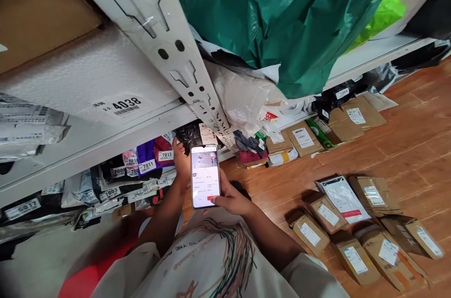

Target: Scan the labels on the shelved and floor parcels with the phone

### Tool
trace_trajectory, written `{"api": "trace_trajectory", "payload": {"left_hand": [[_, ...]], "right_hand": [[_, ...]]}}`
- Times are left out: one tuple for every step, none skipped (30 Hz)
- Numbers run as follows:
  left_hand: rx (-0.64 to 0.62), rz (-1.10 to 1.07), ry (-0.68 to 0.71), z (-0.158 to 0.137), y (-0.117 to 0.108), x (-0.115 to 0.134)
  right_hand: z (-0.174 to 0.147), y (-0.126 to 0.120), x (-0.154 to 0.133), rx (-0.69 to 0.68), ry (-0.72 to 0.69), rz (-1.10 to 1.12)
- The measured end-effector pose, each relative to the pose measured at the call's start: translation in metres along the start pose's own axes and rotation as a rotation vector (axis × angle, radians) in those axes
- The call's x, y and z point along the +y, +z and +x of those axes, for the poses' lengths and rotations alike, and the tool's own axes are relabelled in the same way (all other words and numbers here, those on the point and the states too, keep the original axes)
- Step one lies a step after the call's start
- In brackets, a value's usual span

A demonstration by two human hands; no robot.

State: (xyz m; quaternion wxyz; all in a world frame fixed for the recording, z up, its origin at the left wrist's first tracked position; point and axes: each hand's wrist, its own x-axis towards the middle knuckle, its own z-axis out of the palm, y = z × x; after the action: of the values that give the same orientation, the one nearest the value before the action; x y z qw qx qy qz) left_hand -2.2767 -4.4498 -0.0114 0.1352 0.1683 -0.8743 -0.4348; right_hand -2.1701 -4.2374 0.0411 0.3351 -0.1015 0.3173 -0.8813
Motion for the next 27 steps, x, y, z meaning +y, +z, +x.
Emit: {"api": "trace_trajectory", "payload": {"left_hand": [[0.019, 0.013, 0.005, -0.001, -0.004, -0.003], [0.031, 0.021, 0.012, -0.002, -0.006, -0.005], [0.035, 0.025, 0.020, -0.004, -0.008, -0.006], [0.036, 0.026, 0.028, -0.005, -0.009, -0.007], [0.038, 0.027, 0.035, -0.007, -0.009, -0.008], [0.041, 0.029, 0.041, -0.008, -0.009, -0.009], [0.043, 0.032, 0.046, -0.009, -0.009, -0.010], [0.045, 0.033, 0.053, -0.009, -0.009, -0.012], [0.043, 0.034, 0.059, -0.009, -0.009, -0.013], [0.041, 0.034, 0.065, -0.009, -0.009, -0.015], [0.040, 0.033, 0.071, -0.009, -0.010, -0.017], [0.039, 0.032, 0.076, -0.009, -0.010, -0.019], [0.040, 0.031, 0.082, -0.008, -0.010, -0.021], [0.043, 0.030, 0.090, -0.008, -0.010, -0.023], [0.048, 0.031, 0.098, -0.008, -0.009, -0.025], [0.055, 0.034, 0.105, -0.008, -0.009, -0.026], [0.062, 0.039, 0.114, -0.008, -0.008, -0.028], [0.069, 0.049, 0.123, -0.007, -0.008, -0.029], [0.073, 0.062, 0.132, -0.007, -0.007, -0.029], [0.073, 0.077, 0.142, -0.006, -0.007, -0.030], [0.064, 0.092, 0.154, -0.005, -0.007, -0.030], [0.051, 0.106, 0.167, -0.005, -0.007, -0.030], [0.037, 0.118, 0.179, -0.004, -0.007, -0.030], [0.022, 0.127, 0.189, -0.003, -0.007, -0.030], [0.010, 0.135, 0.196, -0.003, -0.008, -0.030], [0.003, 0.140, 0.199, -0.002, -0.008, -0.030], [0.000, 0.145, 0.196, -0.002, -0.008, -0.031]], "right_hand": [[0.000, 0.000, -0.001, 0.005, -0.006, 0.003], [0.000, 0.000, -0.001, 0.008, -0.010, 0.007], [0.000, 0.000, -0.001, 0.009, -0.011, 0.011], [0.000, -0.001, -0.001, 0.009, -0.010, 0.015], [0.000, -0.001, -0.001, 0.005, -0.006, 0.019], [0.000, -0.002, -0.001, 0.001, -0.001, 0.024], [0.000, -0.004, 0.000, -0.003, 0.006, 0.029], [-0.001, -0.005, 0.001, -0.004, 0.015, 0.036], [-0.002, -0.007, 0.003, 0.000, 0.026, 0.046], [-0.002, -0.008, 0.005, 0.008, 0.037, 0.058], [-0.003, -0.009, 0.007, 0.017, 0.045, 0.070], [-0.003, -0.010, 0.009, 0.028, 0.051, 0.079], [-0.003, -0.011, 0.011, 0.037, 0.055, 0.087], [-0.002, -0.011, 0.013, 0.047, 0.058, 0.092], [-0.002, -0.012, 0.015, 0.057, 0.059, 0.093], [-0.001, -0.012, 0.018, 0.069, 0.059, 0.094], [0.000, -0.013, 0.020, 0.082, 0.059, 0.096], [0.002, -0.014, 0.022, 0.097, 0.060, 0.097], [0.003, -0.015, 0.024, 0.111, 0.061, 0.098], [0.004, -0.016, 0.025, 0.123, 0.063, 0.099], [0.005, -0.018, 0.026, 0.134, 0.067, 0.099], [0.006, -0.020, 0.027, 0.144, 0.071, 0.099], [0.006, -0.022, 0.028, 0.152, 0.074, 0.099], [0.007, -0.023, 0.028, 0.162, 0.077, 0.098], [0.007, -0.025, 0.029, 0.170, 0.078, 0.096], [0.008, -0.026, 0.029, 0.179, 0.079, 0.094], [0.009, -0.027, 0.029, 0.188, 0.077, 0.091]]}}
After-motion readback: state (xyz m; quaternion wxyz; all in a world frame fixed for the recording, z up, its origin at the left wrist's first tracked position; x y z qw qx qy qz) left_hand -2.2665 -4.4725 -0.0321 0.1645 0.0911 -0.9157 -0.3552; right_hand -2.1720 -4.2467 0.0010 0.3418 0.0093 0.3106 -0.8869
